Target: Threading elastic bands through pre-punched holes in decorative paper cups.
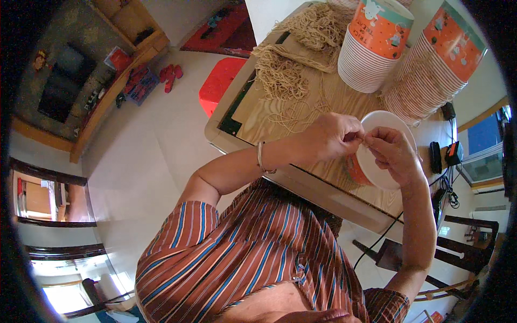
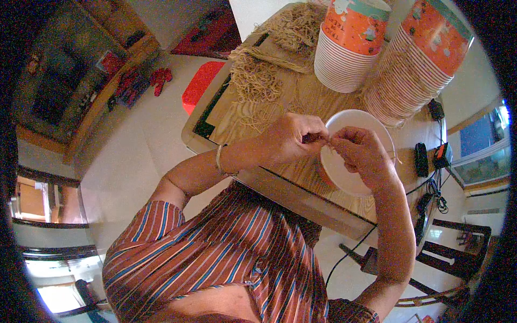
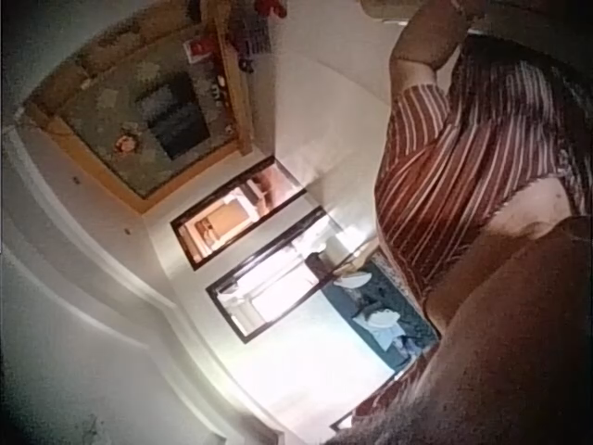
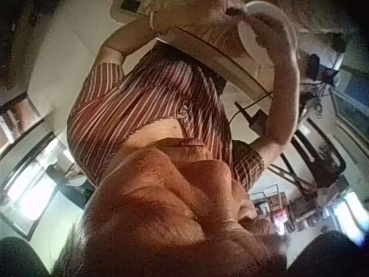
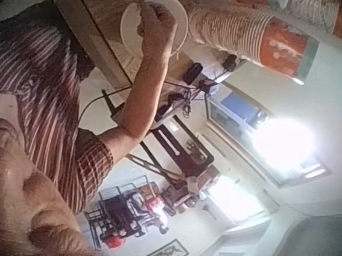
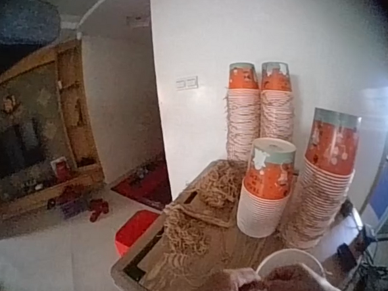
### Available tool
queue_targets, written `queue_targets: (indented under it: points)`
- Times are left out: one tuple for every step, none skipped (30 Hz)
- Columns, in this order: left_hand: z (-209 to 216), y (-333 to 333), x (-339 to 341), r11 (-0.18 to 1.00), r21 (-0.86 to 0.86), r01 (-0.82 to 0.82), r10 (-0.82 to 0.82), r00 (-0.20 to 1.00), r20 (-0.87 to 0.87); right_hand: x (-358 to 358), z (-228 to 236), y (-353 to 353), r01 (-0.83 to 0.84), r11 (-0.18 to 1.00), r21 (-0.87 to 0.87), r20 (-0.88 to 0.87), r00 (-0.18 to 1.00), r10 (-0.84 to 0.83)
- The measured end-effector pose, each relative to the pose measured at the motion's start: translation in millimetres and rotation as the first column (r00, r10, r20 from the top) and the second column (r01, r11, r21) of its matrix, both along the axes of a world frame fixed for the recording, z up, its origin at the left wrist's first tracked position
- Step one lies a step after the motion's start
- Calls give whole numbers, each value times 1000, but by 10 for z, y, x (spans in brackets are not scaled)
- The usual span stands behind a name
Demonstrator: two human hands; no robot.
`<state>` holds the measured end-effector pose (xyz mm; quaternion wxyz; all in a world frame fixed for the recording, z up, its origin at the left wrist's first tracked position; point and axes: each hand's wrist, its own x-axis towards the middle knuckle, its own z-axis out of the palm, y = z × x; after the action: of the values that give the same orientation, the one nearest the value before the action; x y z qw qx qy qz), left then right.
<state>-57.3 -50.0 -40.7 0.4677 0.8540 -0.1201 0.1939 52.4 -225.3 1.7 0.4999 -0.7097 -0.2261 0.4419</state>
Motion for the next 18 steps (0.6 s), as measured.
queue_targets:
  points:
    - [-14, -3, 5, 999, -32, -2, 1, 1000, -15, -3, 1, -4, 0, 1000, 1, 0, 1000, 0]
    - [-31, -5, 12, 998, -64, -4, 2, 1000, -30, -11, 2, -10, 7, 1000, 2, 12, 1000, -7]
    - [-66, -2, 20, 998, -63, -4, 2, 1000, -31, -24, 1, -11, 13, 1000, 4, 23, 1000, -13]
    - [-109, 4, 33, 983, -184, -10, -9, 994, -107, -32, -2, -11, 13, 1000, 4, 23, 1000, -13]
    - [-136, 10, 43, 953, -302, -26, -30, 983, -180, -41, -5, -11, 12, 1000, -6, 83, 997, -12]
    - [-136, 25, 50, 953, -301, -29, -27, 983, -179, -45, -8, 0, 9, 1000, -16, 143, 990, -6]
    - [-136, 44, 56, 956, -294, -16, -45, 979, -200, -65, 6, 5, 5, 1000, -15, 143, 990, -3]
    - [-137, 58, 57, 958, -287, -3, -63, 973, -221, -98, 31, 4, 59, 998, -38, 248, 967, -48]
    - [-124, 55, 53, 957, -289, -6, -61, 974, -220, -125, 46, -10, 117, 992, -55, 352, 932, -90]
    - [-97, 48, 48, 951, -308, -3, -77, 966, -248, -111, -2, -29, 113, 992, -57, 352, 932, -86]
    - [-73, 42, 42, 945, -328, -1, -94, 957, -275, -73, -90, -54, 132, 991, 12, 442, 888, -123]
    - [-55, 44, 30, 944, -331, -8, -89, 958, -274, -74, -118, -51, 139, 987, 83, 524, 836, -161]
    - [-40, 46, 16, 941, -337, -14, -85, 957, -277, -107, -126, -55, 132, 988, 80, 526, 837, -154]
    - [-36, 50, 6, 939, -343, -21, -81, 957, -279, -174, -121, -45, 133, 975, 180, 572, 792, -213]
    - [-56, 61, 19, 938, -345, -22, -80, 957, -277, -231, -107, -36, 130, 951, 279, 610, 741, -280]
    - [-95, 75, 47, 938, -347, -13, -92, 954, -284, -259, -109, -33, 128, 952, 278, 612, 740, -278]
    - [-114, 84, 62, 937, -349, -3, -104, 951, -290, -281, -118, -30, 98, 954, 283, 604, 754, -257]
    - [-109, 84, 60, 937, -350, -2, -107, 951, -290, -294, -128, -27, 72, 954, 290, 595, 768, -239]
